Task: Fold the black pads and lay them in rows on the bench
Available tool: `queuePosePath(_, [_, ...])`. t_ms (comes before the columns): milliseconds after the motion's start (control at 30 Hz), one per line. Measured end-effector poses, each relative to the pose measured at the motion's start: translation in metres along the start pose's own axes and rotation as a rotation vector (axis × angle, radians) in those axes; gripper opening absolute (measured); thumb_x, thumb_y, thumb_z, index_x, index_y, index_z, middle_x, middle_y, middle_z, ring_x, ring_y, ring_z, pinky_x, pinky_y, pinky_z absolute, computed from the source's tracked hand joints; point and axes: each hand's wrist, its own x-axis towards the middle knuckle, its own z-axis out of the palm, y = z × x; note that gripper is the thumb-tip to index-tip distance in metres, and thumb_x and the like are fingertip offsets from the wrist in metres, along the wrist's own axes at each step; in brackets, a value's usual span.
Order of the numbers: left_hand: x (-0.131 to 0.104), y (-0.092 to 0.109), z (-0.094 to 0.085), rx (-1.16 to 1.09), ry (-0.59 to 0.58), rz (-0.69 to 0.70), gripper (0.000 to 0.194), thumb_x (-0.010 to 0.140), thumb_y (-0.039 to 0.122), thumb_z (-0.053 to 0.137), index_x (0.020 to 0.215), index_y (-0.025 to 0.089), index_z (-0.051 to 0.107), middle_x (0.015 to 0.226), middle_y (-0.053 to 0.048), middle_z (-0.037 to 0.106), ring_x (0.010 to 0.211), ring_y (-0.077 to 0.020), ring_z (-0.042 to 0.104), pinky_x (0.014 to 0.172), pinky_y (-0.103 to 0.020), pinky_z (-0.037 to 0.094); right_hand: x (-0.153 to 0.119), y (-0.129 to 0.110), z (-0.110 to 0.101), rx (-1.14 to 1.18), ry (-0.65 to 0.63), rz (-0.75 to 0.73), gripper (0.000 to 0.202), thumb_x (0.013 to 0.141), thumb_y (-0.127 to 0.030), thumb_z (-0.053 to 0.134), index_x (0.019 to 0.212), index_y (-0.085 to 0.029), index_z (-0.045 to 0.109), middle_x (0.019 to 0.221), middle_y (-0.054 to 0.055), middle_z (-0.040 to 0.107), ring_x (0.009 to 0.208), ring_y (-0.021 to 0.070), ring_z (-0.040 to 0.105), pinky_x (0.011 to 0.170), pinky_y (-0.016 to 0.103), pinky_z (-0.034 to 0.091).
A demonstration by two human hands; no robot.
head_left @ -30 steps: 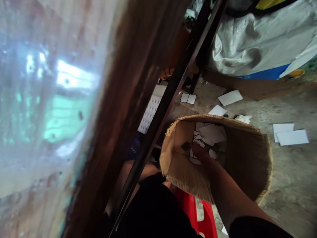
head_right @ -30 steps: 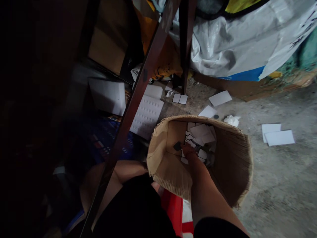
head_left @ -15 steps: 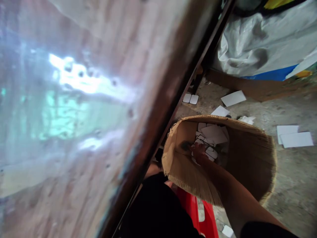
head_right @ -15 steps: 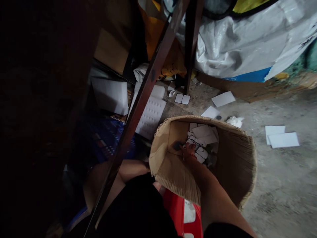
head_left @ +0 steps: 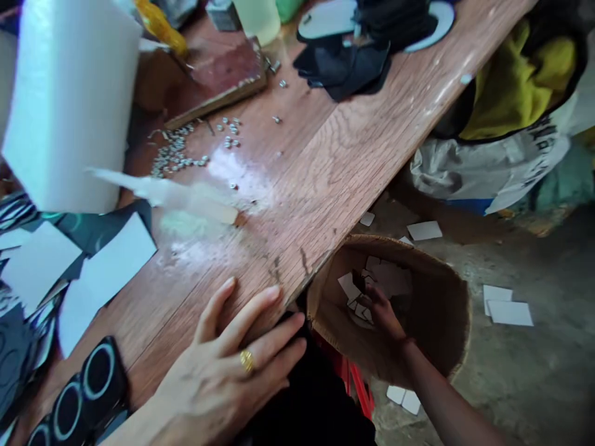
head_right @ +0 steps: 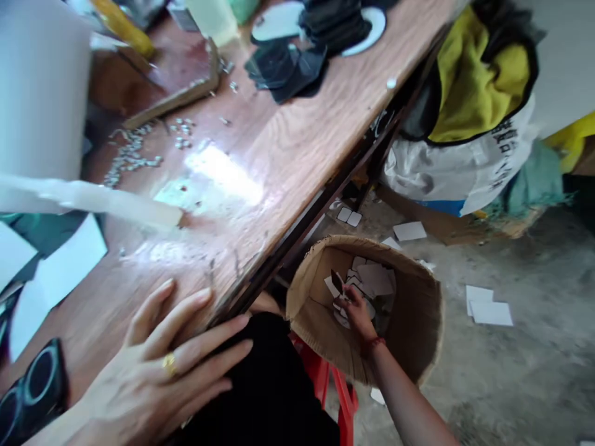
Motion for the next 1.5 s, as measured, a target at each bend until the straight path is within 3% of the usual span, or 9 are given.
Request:
queuePosePath(133, [0.0, -0.002, 0.001, -0.173, -0.016, -0.017, 0.038, 0.09, 0.036, 0.061, 0.128, 0.036, 0.062, 0.136, 0.006, 0.062, 0.147, -0.0274, 0.028, 0.122, -0.051, -0.011, -0.039, -0.043, -0.02, 0.35, -0.133, -0.072, 0.046, 0.079, -0.039, 0.055, 0.124, -0.031, 0.06, 0.125, 0.007, 0.067, 0.113, 0.0279, 0.064, 0.092, 0.048, 0.051])
queuePosePath(367, [0.001, 0.01, 0.008, -0.338, 0.11, -0.037, 0.056, 0.08, 0.062, 0.067, 0.124, 0.028, 0.063, 0.142, -0.008, 0.056, 0.148, -0.0348, 0.02, 0.118, -0.063, -0.005, -0.112, -0.127, -0.034, 0.787, -0.401, -0.04, 0.041, 0.065, -0.02, 0.076, 0.105, -0.028, 0.075, 0.118, 0.003, 0.071, 0.115, 0.0248, 0.061, 0.108, 0.045, 0.039])
queuePosePath(567, [-0.005, 0.058, -0.004, -0.4, 0.278, -0.236, 0.013, 0.077, 0.032, 0.076, 0.086, 0.025, 0.071, 0.142, -0.007, 0.05, 0.143, -0.0358, 0.026, 0.118, -0.065, 0.005, -0.171, -0.182, -0.032, 0.636, -0.524, -0.197, 0.037, 0.079, -0.033, 0.075, 0.115, -0.025, 0.072, 0.125, 0.009, 0.068, 0.121, 0.028, 0.058, 0.11, 0.045, 0.037])
queuePosePath(700, [-0.028, 0.069, -0.012, -0.507, 0.425, -0.311, 0.01, 0.073, 0.014, 0.07, 0.07, 0.023, 0.068, 0.123, -0.004, 0.059, 0.124, -0.028, 0.044, 0.118, -0.056, 0.02, -0.182, -0.188, -0.031, 0.606, -0.543, -0.185, 0.036, 0.076, -0.029, 0.078, 0.112, -0.025, 0.073, 0.123, 0.01, 0.069, 0.122, 0.0294, 0.059, 0.112, 0.048, 0.035])
queuePosePath(867, [-0.059, 0.068, -0.019, -0.573, 0.616, -0.423, 0.011, 0.076, 0.009, 0.067, 0.075, 0.02, 0.066, 0.114, -0.006, 0.059, 0.116, -0.0251, 0.047, 0.105, -0.045, 0.04, -0.163, -0.176, -0.03, 0.799, -0.511, -0.14, 0.033, 0.071, -0.023, 0.076, 0.103, -0.028, 0.075, 0.116, 0.008, 0.073, 0.12, 0.03, 0.061, 0.113, 0.058, 0.033])
queuePosePath(1000, [-0.071, 0.067, -0.02, -0.591, 0.617, -0.488, 0.014, 0.076, 0.017, 0.076, 0.087, 0.021, 0.067, 0.118, -0.007, 0.056, 0.117, -0.027, 0.046, 0.103, -0.047, 0.042, -0.16, -0.182, -0.025, 0.798, -0.494, -0.14, 0.033, 0.068, -0.02, 0.075, 0.1, -0.03, 0.076, 0.114, 0.005, 0.074, 0.116, 0.0303, 0.063, 0.112, 0.058, 0.035])
queuePosePath(1133, [-0.07, 0.068, -0.016, -0.656, 0.593, -0.53, 0.047, 0.067, 0.03, 0.086, 0.108, 0.023, 0.065, 0.124, -0.01, 0.053, 0.119, -0.0304, 0.045, 0.102, -0.052, 0.042, -0.181, -0.204, -0.018, 0.729, -0.533, -0.143, 0.042, 0.069, -0.022, 0.076, 0.11, -0.031, 0.074, 0.12, 0.005, 0.071, 0.117, 0.0291, 0.062, 0.11, 0.055, 0.038])
queuePosePath(1267, [-0.068, 0.069, -0.014, -0.794, 0.595, -0.497, 0.015, 0.07, 0.02, 0.082, 0.078, 0.022, 0.07, 0.119, -0.006, 0.056, 0.118, -0.0281, 0.046, 0.101, -0.048, 0.043, -0.2, -0.222, -0.013, 0.654, -0.566, -0.143, 0.034, 0.068, -0.024, 0.078, 0.102, -0.029, 0.076, 0.114, 0.007, 0.073, 0.117, 0.031, 0.062, 0.109, 0.055, 0.038])
queuePosePath(1500, [-0.085, 0.074, -0.021, -0.849, 0.715, -0.508, 0.015, 0.069, 0.008, 0.075, 0.072, 0.018, 0.065, 0.113, -0.006, 0.056, 0.11, -0.0248, 0.05, 0.098, -0.044, 0.044, -0.189, -0.218, -0.013, 0.564, -0.512, -0.121, 0.041, 0.071, -0.041, 0.08, 0.108, -0.025, 0.073, 0.109, 0.01, 0.074, 0.114, 0.0305, 0.063, 0.108, 0.052, 0.04])
